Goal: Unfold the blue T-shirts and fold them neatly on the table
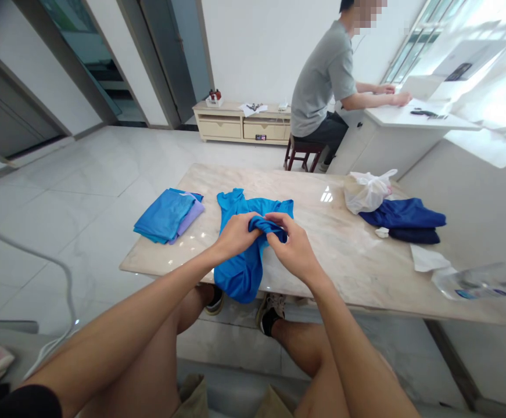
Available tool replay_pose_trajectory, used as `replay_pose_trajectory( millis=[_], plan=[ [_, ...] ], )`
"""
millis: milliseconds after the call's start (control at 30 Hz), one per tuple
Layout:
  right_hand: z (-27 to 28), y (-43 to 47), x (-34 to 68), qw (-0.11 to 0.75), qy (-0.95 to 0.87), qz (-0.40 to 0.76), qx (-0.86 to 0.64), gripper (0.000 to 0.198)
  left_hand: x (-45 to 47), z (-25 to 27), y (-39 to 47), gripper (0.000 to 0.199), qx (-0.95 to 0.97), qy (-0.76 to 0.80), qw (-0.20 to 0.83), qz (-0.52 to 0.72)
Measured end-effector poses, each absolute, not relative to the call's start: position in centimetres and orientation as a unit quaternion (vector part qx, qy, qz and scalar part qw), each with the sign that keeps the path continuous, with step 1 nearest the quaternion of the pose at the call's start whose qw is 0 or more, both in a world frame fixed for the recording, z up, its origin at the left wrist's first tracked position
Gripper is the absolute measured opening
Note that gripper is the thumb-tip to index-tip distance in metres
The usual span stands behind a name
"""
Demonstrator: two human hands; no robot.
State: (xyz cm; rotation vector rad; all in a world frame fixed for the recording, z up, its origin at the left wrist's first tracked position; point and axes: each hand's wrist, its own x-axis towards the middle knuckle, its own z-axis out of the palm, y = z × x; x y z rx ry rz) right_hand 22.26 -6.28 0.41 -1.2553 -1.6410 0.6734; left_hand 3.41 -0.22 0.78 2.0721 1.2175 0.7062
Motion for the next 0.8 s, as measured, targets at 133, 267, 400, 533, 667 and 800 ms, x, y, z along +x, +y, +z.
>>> replay_pose_trajectory(
  millis=[133,267,400,533,667,800],
  plan=[
    [-1.8,-5.4,23.5,0.427,-0.683,0.196,-0.559,0.053,1.8,1.1,0.5,0.016,0.755,0.435,0.359,0.334],
    [-4.9,-4.6,23.6,0.330,-0.745,0.172,-0.554,0.077,0.3,2.5,0.0,0.018,0.718,0.328,0.490,0.369],
    [-6.2,-3.7,22.6,0.198,-0.765,0.169,-0.589,0.043,-1.8,3.6,-0.2,0.045,0.650,0.289,0.586,0.388],
    [-5.4,-2.9,22.8,0.108,-0.723,0.160,-0.663,0.031,-5.7,2.7,2.5,0.036,0.551,0.466,0.474,0.505],
    [-4.9,-2.4,23.7,0.190,-0.687,0.115,-0.692,0.034,-9.5,0.5,4.9,0.036,0.578,0.644,0.212,0.454],
    [-4.9,-2.6,23.2,0.295,-0.693,0.122,-0.647,0.033,-7.5,-1.4,3.6,0.041,0.761,0.531,0.229,0.294]
  ],
)
